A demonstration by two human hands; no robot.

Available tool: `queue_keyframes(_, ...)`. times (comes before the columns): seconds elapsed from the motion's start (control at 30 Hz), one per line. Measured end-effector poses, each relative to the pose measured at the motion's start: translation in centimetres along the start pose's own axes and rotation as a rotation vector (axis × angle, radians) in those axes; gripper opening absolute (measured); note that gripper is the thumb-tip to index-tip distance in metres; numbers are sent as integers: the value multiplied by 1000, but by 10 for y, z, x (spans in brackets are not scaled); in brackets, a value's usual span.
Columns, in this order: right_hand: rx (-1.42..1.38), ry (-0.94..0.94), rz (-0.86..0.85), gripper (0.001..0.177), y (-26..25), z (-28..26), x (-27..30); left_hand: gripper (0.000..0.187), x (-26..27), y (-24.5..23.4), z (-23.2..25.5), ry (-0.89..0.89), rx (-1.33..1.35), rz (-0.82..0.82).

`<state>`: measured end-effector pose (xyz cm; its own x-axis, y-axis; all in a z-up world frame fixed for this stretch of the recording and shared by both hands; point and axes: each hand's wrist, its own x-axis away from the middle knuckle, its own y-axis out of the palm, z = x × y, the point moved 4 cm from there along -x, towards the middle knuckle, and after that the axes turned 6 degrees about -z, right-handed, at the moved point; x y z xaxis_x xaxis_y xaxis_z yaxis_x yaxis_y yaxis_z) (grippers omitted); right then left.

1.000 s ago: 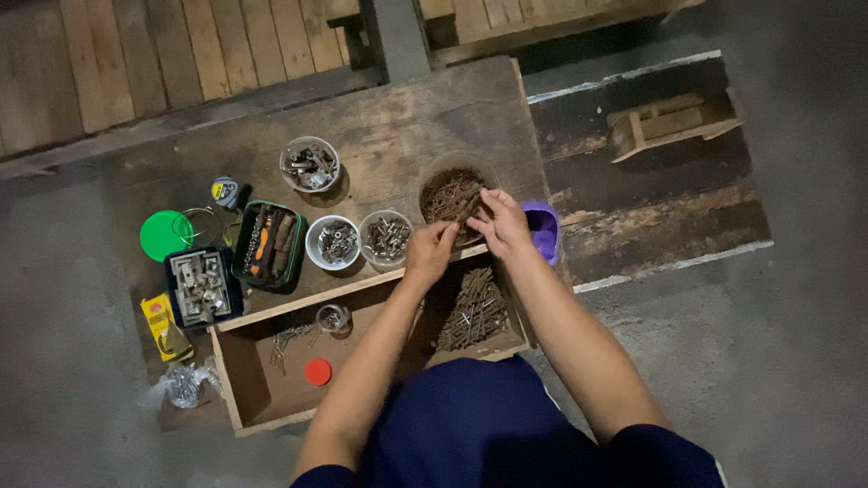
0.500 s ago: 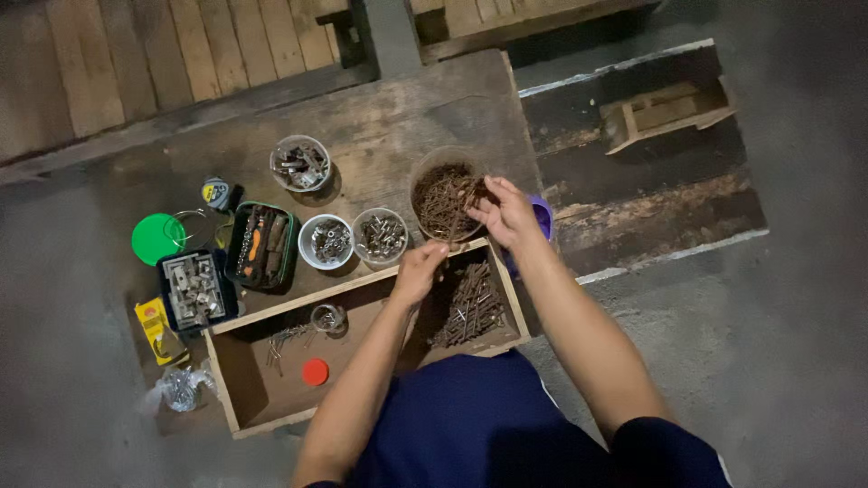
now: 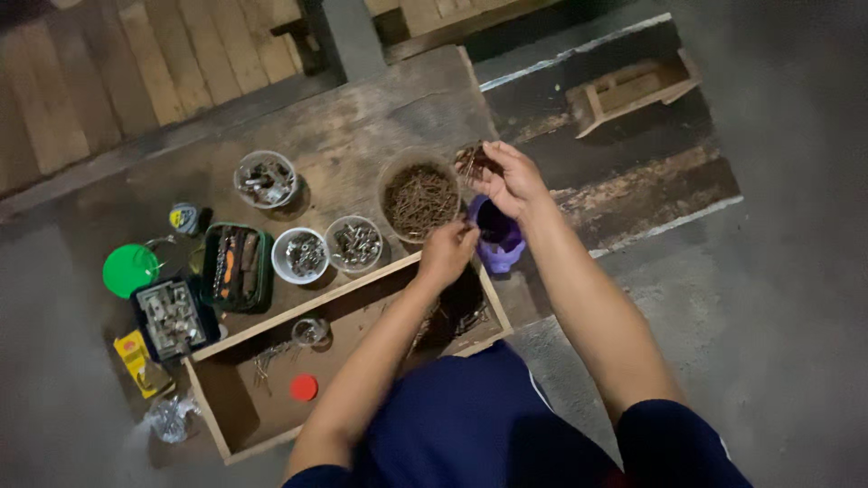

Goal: The person sorts various nails, screws, and washers from a large wooden box into separate smaller plastic cups and containers by hand.

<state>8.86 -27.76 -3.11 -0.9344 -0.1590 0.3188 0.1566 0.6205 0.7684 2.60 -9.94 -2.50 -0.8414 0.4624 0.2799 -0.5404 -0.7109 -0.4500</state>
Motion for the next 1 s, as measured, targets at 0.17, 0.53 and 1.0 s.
queue_keyframes(0.17, -23, -41, 11, 15, -14, -20, 4, 25, -48, 33, 24, -118, -201, -67)
queue_keyframes(0.53, -54, -91, -23, 18, -36, -24, 23, 29, -69, 65, 13, -380, -373, -214)
queue_keyframes(1.0, 366, 120, 223, 12, -37, 87, -28, 44, 4, -97, 36, 273, -224, 475)
